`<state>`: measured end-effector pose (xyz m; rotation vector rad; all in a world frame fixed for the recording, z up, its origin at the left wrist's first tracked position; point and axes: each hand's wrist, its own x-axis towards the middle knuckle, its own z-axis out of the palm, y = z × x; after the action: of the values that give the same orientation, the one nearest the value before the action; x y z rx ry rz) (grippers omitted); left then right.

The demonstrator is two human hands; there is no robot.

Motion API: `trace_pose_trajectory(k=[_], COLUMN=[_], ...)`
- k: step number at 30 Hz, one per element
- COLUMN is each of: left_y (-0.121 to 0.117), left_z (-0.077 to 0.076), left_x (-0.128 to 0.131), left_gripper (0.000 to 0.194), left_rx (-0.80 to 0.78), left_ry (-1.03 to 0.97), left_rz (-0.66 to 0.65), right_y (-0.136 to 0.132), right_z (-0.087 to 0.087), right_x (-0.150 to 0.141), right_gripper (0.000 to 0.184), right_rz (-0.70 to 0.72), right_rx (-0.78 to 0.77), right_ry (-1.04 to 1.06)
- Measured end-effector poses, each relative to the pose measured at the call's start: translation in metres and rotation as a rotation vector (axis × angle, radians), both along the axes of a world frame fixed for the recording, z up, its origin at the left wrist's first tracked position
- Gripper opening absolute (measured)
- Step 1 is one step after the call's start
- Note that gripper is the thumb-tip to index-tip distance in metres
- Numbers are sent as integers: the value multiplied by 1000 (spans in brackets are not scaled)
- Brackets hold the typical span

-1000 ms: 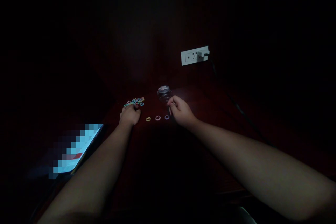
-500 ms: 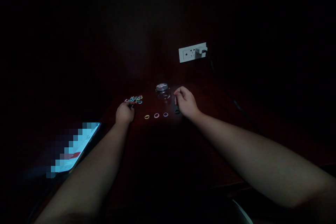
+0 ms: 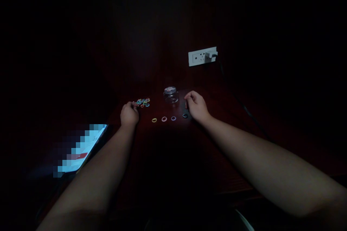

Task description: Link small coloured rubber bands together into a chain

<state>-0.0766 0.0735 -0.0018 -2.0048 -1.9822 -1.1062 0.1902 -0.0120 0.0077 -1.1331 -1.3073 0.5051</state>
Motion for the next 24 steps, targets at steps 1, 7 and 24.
trace_pose_trajectory(k=[1, 7, 24], left_y=[0, 1, 0], left_z=[0, 2, 3], left_x=[-1, -4, -5], left_gripper=[15, 11, 7], left_rx=[8, 42, 34], left_ry=[-27, -156, -259], left_rz=[7, 19, -14], right_y=[-1, -3, -8], right_z=[0, -1, -1], right_x=[-1, -4, -9], right_gripper=[9, 9, 10], right_rz=[6, 59, 141], right_rx=[-4, -20, -54], right_ry=[-6, -31, -55])
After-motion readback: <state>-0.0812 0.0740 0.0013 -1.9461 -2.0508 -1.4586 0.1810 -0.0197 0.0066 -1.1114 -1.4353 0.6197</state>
